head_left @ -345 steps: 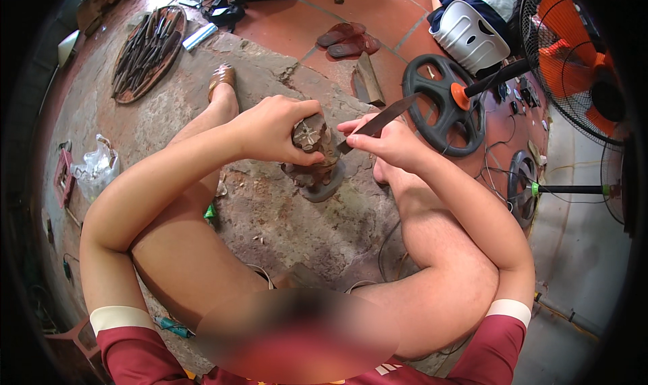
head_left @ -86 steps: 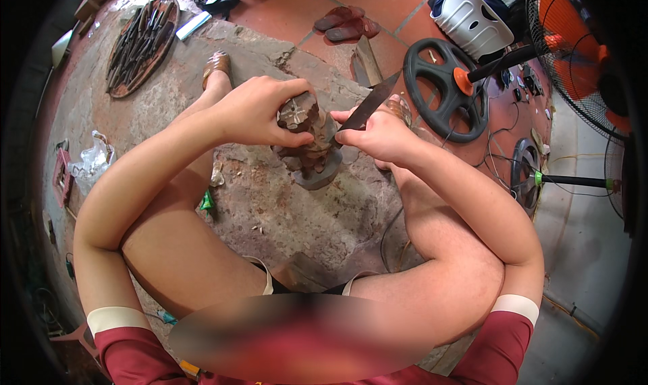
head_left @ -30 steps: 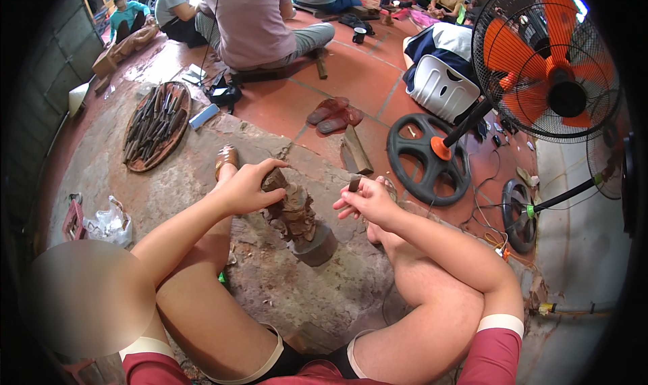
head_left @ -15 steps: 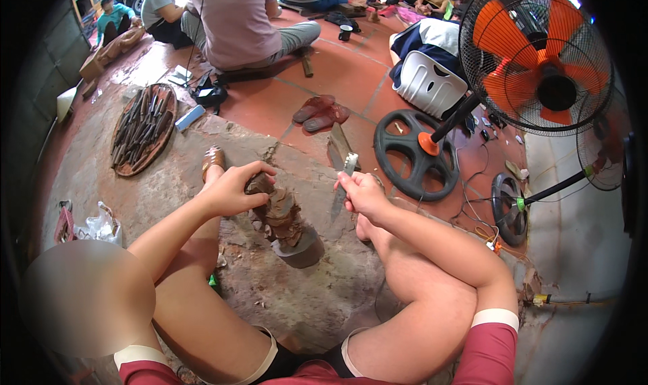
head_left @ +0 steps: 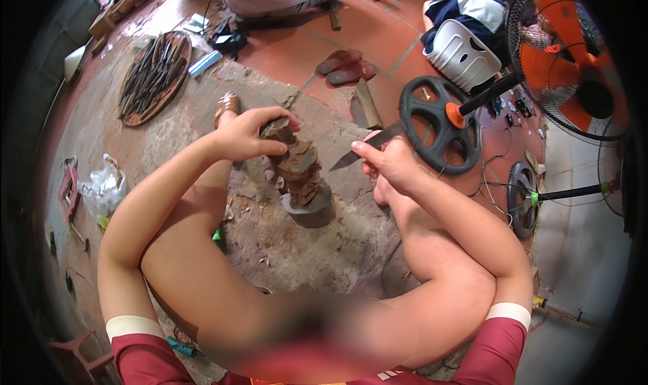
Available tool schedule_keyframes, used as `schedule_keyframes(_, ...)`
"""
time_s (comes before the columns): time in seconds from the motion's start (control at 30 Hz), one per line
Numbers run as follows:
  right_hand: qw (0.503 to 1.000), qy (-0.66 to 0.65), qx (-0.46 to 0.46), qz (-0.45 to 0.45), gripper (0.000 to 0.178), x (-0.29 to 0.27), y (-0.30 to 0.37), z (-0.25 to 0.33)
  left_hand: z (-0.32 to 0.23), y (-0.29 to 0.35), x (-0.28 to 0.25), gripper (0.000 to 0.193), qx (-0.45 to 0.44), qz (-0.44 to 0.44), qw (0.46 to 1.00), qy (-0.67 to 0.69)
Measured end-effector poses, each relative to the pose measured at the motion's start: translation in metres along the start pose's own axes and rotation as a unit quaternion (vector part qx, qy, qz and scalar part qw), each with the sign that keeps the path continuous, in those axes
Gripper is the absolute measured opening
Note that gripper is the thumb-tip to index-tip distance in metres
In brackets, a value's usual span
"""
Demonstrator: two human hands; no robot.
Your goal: The person sits on the floor and carves a piece of wood using a knife. They hold the wood with their left hand and use the knife in their right hand to shape the object, occasionally rotating it to work on different sides.
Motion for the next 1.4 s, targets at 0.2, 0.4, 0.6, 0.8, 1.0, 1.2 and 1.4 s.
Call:
schedule_keyframes(0.2, 0.983, -0.165, 0.034, 0.073, 0.015, 0.02, 0.0, 0.008, -0.004, 0.002, 0.006, 0.046, -0.014, 0.039, 0.998, 0.046)
schedule_keyframes(0.4, 0.985, -0.144, 0.055, 0.075, 0.024, 0.027, 0.007, 0.013, -0.007, 0.001, 0.019, 0.048, -0.055, 0.069, 0.995, 0.054)
schedule_keyframes(0.6, 0.992, -0.093, -0.039, 0.072, 0.022, 0.024, 0.011, 0.031, -0.009, 0.002, 0.021, 0.05, -0.047, 0.059, 0.996, 0.05)
schedule_keyframes(0.8, 0.99, -0.069, -0.096, 0.072, 0.027, 0.018, 0.015, 0.055, 0.0, 0.0, 0.017, 0.053, -0.043, 0.045, 0.998, 0.017)
schedule_keyframes(1.0, 0.99, -0.043, -0.1, 0.09, 0.028, 0.015, 0.015, 0.055, -0.004, 0.001, 0.028, 0.053, -0.061, 0.06, 0.996, -0.001)
schedule_keyframes(1.2, 0.991, -0.065, -0.095, 0.074, 0.023, 0.0, 0.009, 0.039, -0.015, -0.004, 0.039, 0.053, -0.067, 0.095, 0.993, -0.034)
schedule_keyframes(1.4, 0.994, -0.083, -0.063, 0.037, 0.019, -0.007, 0.002, 0.025, -0.012, -0.002, 0.028, 0.054, -0.056, 0.029, 0.997, -0.041)
Point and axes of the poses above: each hand's wrist, its own y-axis away from the middle knuckle, its own x-axis out of the palm, z = x × y, the point moved 5 cm from there along -y, towards the middle knuckle, and after that the axes turned 13 degrees about y, right-handed, at the moved point
